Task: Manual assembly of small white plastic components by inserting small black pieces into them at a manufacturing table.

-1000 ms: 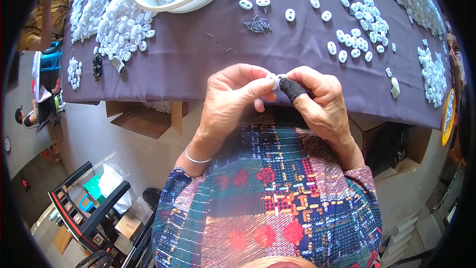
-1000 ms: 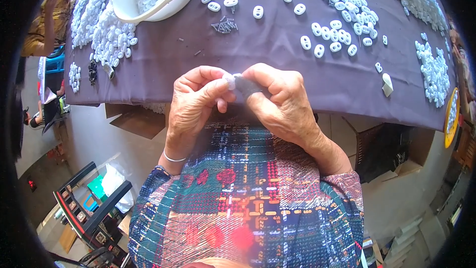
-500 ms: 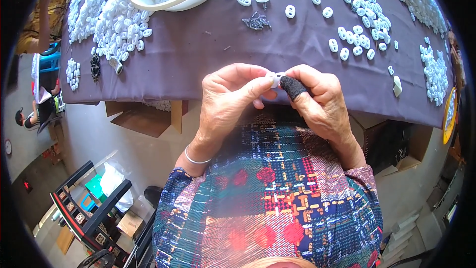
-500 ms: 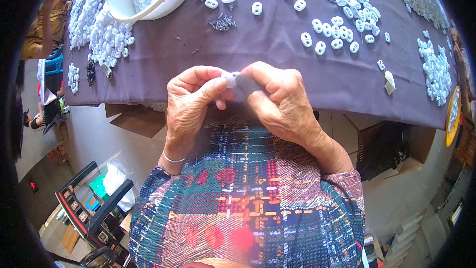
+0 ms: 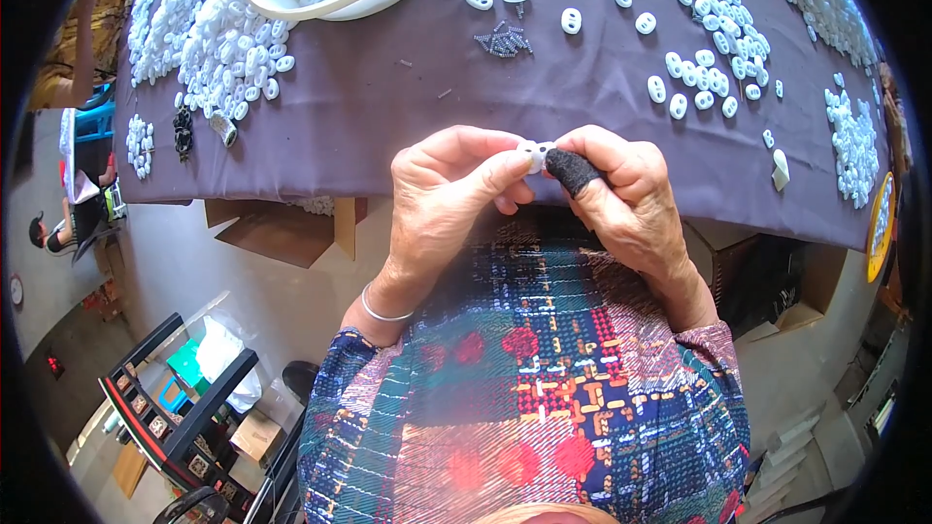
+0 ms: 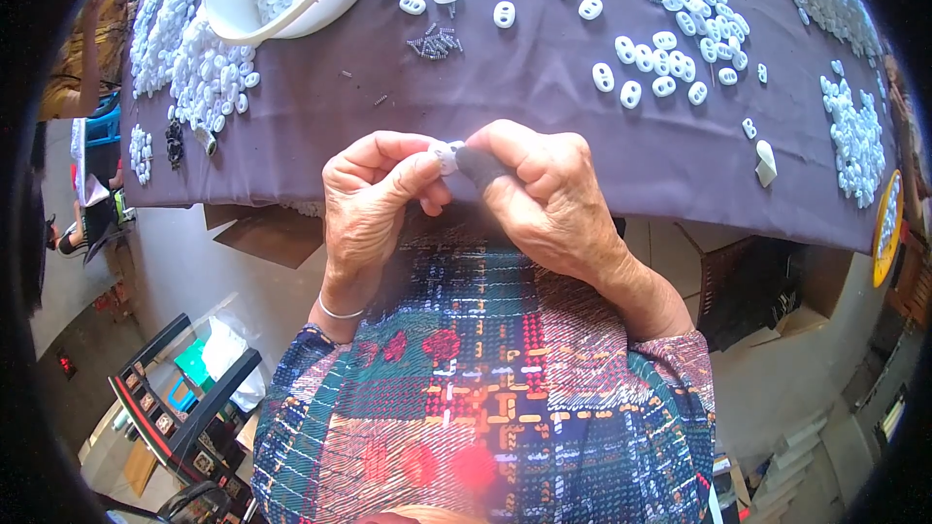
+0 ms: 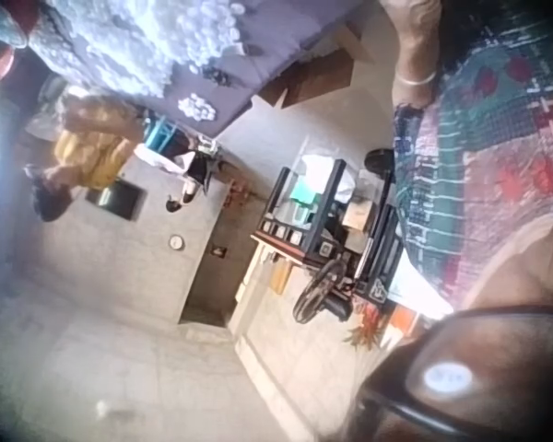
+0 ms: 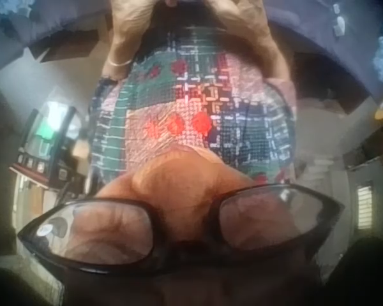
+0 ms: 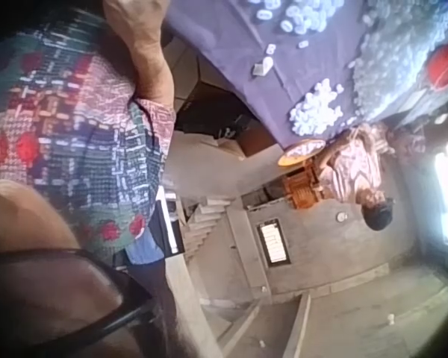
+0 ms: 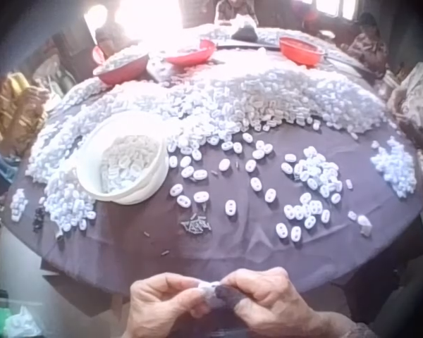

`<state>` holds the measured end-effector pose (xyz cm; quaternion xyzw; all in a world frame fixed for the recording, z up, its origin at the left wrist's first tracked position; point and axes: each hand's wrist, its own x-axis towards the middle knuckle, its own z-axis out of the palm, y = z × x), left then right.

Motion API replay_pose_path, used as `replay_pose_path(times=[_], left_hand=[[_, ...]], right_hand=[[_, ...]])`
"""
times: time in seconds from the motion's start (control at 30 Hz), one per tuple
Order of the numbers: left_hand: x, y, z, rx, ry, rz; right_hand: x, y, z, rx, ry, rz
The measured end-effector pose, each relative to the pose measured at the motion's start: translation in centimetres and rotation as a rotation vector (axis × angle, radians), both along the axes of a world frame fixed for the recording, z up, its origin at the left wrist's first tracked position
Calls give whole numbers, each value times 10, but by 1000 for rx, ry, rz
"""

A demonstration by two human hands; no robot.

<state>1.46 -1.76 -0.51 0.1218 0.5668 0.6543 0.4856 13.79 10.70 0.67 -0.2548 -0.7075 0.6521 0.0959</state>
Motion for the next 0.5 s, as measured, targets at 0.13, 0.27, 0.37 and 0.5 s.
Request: replay_pose_path(times=[0.13, 0.27, 0.37, 0.5], left_hand=[[3, 1, 2, -16, -3, 49], [4, 1, 2, 10, -15, 58], [3, 1, 1, -3, -14, 53], [0, 1, 1, 0, -12, 36]], right_hand=[[0, -2, -5, 40, 38, 20], [-1, 0, -1, 46, 10, 20], [-2, 1, -3, 65, 18, 36], [-3, 3, -4, 52, 34, 45]])
